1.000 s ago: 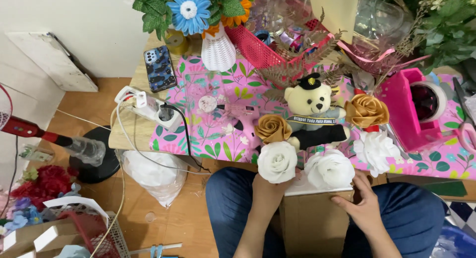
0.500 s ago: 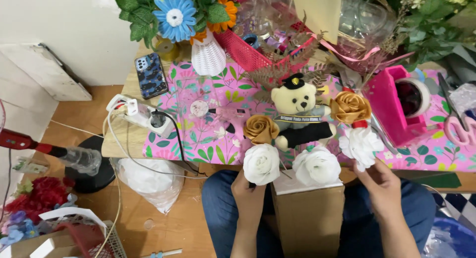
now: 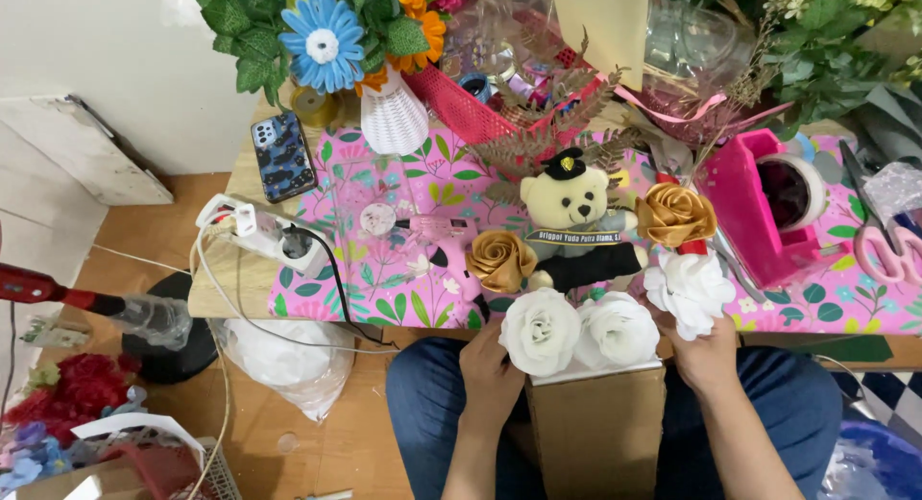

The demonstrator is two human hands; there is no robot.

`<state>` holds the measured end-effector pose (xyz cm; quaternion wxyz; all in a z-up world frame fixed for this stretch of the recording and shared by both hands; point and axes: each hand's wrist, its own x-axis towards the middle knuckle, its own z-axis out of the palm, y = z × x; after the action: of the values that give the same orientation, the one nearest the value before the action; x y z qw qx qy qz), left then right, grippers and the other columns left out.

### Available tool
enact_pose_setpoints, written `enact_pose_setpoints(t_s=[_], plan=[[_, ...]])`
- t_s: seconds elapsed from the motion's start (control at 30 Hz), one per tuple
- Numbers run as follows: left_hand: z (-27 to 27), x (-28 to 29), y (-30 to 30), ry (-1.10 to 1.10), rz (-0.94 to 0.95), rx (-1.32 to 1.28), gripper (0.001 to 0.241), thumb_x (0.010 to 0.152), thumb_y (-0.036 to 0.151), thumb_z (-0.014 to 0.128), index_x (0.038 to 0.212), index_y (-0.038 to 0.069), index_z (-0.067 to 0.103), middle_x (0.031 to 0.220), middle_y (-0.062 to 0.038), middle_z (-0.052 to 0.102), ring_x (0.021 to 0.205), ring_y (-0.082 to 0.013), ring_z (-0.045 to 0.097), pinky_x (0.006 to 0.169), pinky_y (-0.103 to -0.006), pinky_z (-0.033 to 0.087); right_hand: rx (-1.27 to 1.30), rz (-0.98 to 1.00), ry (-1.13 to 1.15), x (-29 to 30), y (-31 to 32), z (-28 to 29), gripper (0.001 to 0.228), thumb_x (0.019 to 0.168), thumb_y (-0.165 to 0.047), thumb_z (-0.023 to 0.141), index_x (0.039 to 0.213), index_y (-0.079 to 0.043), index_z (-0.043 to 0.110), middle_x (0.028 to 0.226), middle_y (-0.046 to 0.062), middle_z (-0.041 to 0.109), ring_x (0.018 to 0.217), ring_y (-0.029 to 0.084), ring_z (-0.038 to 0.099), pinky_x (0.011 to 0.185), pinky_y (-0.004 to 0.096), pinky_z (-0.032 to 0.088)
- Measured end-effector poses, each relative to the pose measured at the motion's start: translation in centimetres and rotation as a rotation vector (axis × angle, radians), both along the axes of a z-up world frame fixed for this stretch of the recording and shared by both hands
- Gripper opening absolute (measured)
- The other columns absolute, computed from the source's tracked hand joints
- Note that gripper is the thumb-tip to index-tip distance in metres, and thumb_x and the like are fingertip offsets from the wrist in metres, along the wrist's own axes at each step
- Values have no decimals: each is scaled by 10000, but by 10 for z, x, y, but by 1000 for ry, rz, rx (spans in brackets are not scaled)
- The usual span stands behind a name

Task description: The person arranges artificial flowers and dried flower bunches into a cardboard box. They use scissors to trim the stems of the dried flowers and place them among white and brown artificial roses and a teddy bear inside the box.

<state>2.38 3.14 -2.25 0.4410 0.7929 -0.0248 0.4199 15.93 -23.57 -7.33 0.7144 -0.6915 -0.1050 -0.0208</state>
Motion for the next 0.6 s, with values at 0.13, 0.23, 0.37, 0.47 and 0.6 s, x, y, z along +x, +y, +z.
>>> enact_pose_setpoints(t_s=[0.13, 0.23, 0.37, 0.47, 0.6], plan=[[3, 7, -9, -12, 77, -63, 113, 922, 64, 702, 1018, 7, 686, 893, -101, 665, 750, -239, 629, 617, -330, 484, 0, -18, 7, -9, 12, 13, 373, 836, -78, 781, 1192, 3, 702, 1151, 140, 729, 1024, 197, 691, 962, 349, 568], [5, 18, -13, -3, 70, -70, 122, 919, 63, 705, 1027, 8, 685, 904, -101, 667, 763, -240, 632, 629, -332, 485, 16, -51, -2, -12, 22, 24, 354, 828, -55, 788, 1169, -3, 711, 1088, 127, 727, 966, 175, 677, 915, 335, 565], [6, 27, -14, 16, 61, -86, 145, 914, 63, 712, 1046, 11, 683, 928, -103, 670, 792, -242, 637, 658, -336, 489, 40, -96, -15, -16, 36, 38, 328, 815, -21, 798, 1134, -13, 725, 995, 108, 726, 878, 144, 657, 843, 315, 561], [5, 29, -14, 32, 57, -93, 161, 910, 63, 717, 1059, 13, 681, 944, -103, 672, 811, -243, 640, 677, -338, 492, 59, -124, -20, -17, 46, 48, 313, 807, 1, 805, 1111, -19, 734, 932, 96, 724, 819, 122, 643, 796, 302, 558], [5, 29, -11, 56, 51, -113, 186, 904, 62, 724, 1078, 16, 679, 968, -105, 676, 840, -245, 645, 705, -342, 495, 78, -168, -28, -19, 55, 63, 297, 794, 35, 815, 1077, -28, 748, 839, 77, 723, 731, 91, 623, 724, 282, 553]])
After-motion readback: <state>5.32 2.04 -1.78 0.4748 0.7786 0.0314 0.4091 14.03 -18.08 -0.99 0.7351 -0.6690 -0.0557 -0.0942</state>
